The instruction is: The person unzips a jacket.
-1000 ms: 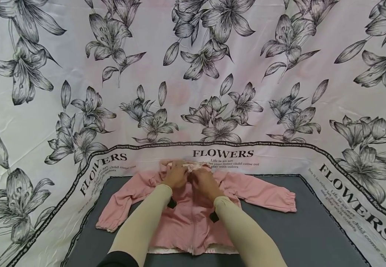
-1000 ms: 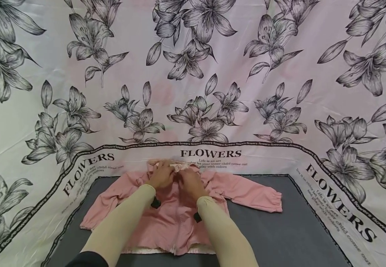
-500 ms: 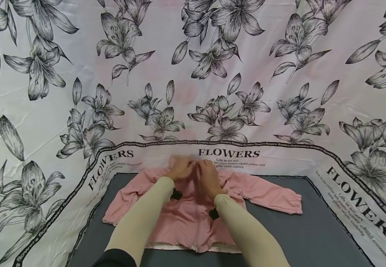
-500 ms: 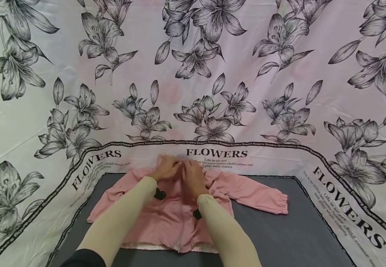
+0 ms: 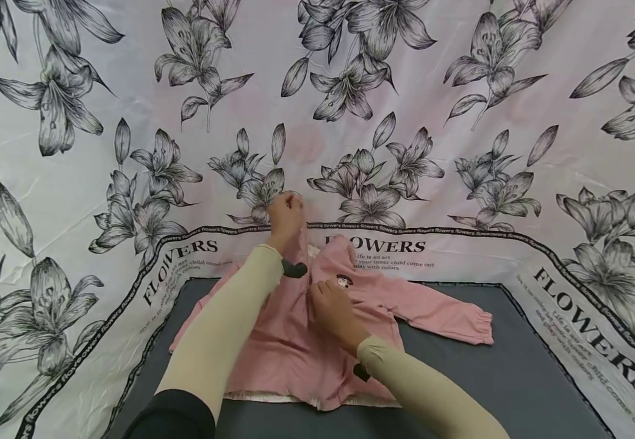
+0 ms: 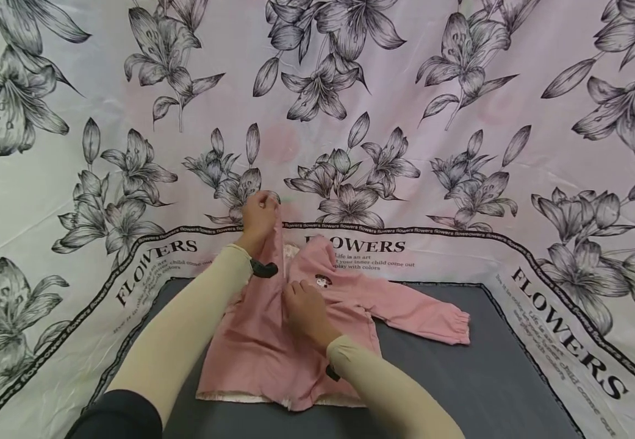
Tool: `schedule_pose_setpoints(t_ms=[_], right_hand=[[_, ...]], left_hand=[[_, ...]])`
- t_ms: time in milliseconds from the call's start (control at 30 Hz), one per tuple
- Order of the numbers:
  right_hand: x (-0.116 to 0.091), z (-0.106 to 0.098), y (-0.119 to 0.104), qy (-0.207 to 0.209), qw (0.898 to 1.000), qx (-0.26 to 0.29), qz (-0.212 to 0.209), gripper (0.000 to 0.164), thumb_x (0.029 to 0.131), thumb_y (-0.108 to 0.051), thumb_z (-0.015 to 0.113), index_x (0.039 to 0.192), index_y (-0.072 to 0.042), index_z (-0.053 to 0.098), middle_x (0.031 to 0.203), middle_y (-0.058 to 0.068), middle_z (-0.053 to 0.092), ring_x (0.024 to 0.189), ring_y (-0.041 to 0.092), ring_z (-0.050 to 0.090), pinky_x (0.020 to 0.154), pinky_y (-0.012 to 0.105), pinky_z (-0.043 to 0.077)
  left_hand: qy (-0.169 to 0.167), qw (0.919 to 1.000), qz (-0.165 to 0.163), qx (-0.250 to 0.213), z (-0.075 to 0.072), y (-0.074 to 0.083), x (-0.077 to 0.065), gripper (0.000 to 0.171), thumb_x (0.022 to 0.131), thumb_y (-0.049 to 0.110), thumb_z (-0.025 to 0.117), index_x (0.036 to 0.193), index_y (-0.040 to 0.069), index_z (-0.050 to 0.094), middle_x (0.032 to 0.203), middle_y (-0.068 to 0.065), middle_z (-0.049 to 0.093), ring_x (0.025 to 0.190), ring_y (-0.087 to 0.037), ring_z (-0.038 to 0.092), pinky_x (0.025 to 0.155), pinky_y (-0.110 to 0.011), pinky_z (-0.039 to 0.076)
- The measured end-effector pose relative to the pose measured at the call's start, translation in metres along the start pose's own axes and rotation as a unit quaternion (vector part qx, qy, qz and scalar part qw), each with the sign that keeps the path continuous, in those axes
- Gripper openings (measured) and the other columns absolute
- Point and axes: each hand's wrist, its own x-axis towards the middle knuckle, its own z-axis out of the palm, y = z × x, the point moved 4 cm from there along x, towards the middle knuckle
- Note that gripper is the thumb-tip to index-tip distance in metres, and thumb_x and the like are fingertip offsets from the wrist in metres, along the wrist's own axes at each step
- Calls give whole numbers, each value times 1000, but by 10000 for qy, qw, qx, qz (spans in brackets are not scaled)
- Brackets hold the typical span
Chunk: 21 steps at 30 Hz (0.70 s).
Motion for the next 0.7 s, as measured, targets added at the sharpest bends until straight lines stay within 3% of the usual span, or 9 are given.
schedule_pose_setpoints(t_ms=[133, 233, 300, 400, 533, 600, 700], right_hand=[[-18, -17, -38, -449, 9980, -113, -441, 8, 86, -18, 64, 88, -11, 60, 78, 3, 58, 70, 23, 55, 61, 36, 48], [-38, -32, -69, -830, 9899, -248, -1122, 12, 83, -22, 65, 89, -15, 59, 79, 0, 57, 71, 18, 55, 61, 32, 46], [-53, -44, -91, -954, 9800, -356, -1708, 13, 87, -28, 63, 95, -17, 60, 82, -3, 59, 73, 15, 56, 63, 29, 46], [-75, -58, -124, -789, 9568, -429, -2766, 11, 96, -29, 55, 97, -20, 62, 85, -8, 60, 74, 10, 56, 64, 23, 47], [-91, -67, -144, -743, 9332, -424, -3491, 14, 99, -23, 47, 91, -21, 59, 81, -11, 56, 72, 6, 52, 64, 20, 48], [-93, -67, -145, -908, 9288, -459, -3563, 12, 97, -23, 50, 88, -22, 58, 80, -11, 55, 73, 6, 52, 64, 20, 48], [-97, -66, -144, -1050, 9181, -627, -3771, 7, 93, -27, 57, 87, -25, 61, 83, -12, 57, 76, 6, 55, 66, 20, 49]], left_hand=[[531, 9983, 129, 212, -18, 19, 14, 24, 105, 21, 49, 109, 7, 69, 110, -12, 65, 106, -28, 60, 93, -41, 48], [767, 9958, 267, 430, -24, 31, 22, 25, 106, 24, 49, 109, 9, 68, 109, -11, 66, 107, -28, 60, 95, -41, 46], [901, 9942, 279, 508, -28, 37, 27, 25, 106, 27, 49, 108, 12, 69, 107, -10, 68, 104, -27, 62, 93, -40, 47], [1179, 9919, 150, 447, -35, 44, 30, 24, 105, 27, 50, 105, 12, 69, 104, -9, 69, 101, -27, 64, 90, -41, 48], [1471, 9885, -25, 363, -44, 49, 32, 23, 105, 26, 51, 102, 12, 69, 103, -9, 69, 100, -29, 64, 88, -45, 48], [1394, 9885, 86, 573, -45, 49, 31, 24, 105, 27, 50, 101, 12, 69, 102, -10, 69, 102, -31, 63, 90, -47, 47], [851, 9889, 382, 1157, -43, 41, 30, 25, 105, 28, 48, 99, 11, 66, 100, -10, 67, 102, -31, 61, 94, -49, 43]])
